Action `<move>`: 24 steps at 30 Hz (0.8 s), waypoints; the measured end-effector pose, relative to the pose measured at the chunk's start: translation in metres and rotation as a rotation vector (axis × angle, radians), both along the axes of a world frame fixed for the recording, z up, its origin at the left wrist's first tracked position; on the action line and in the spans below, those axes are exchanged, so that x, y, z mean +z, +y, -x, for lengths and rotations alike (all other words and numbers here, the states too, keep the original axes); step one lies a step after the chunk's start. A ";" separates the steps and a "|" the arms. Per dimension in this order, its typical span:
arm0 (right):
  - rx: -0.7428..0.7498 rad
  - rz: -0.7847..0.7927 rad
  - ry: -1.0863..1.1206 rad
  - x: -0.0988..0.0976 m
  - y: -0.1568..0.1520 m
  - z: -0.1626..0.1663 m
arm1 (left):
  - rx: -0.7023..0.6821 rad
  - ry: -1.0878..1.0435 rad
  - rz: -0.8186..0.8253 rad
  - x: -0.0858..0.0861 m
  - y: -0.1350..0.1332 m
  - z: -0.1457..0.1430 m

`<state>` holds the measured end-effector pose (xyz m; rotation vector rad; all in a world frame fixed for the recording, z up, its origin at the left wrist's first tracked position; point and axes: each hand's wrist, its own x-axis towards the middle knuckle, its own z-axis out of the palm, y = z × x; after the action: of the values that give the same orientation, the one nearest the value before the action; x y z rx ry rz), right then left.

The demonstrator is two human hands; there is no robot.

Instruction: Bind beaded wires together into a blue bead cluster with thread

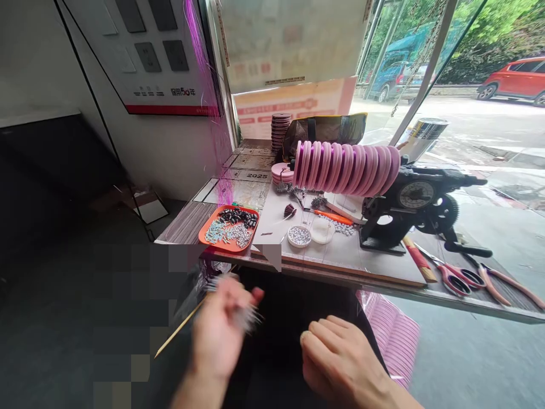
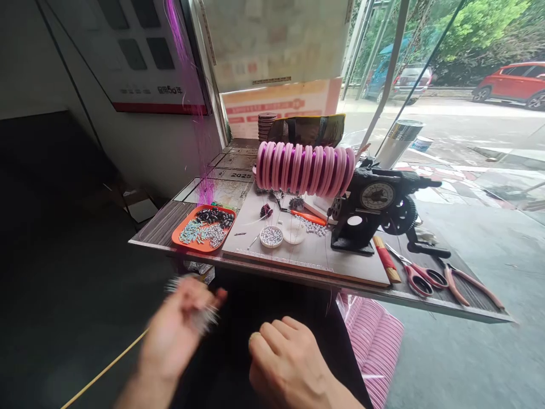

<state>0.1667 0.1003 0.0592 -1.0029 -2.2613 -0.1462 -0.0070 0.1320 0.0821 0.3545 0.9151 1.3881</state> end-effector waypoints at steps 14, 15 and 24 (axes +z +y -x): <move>-0.104 0.283 0.308 -0.020 -0.010 0.003 | -0.400 0.369 0.091 -0.035 -0.025 -0.022; -0.107 0.282 0.304 -0.019 -0.009 0.004 | -0.401 0.362 0.093 -0.035 -0.024 -0.021; -0.096 0.354 0.288 -0.021 -0.011 0.003 | -0.371 0.370 0.087 -0.041 -0.022 -0.020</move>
<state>0.1635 0.0895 0.0386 -1.2273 -2.0120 0.3489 0.0128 0.1097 0.0409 0.6930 1.1407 0.9527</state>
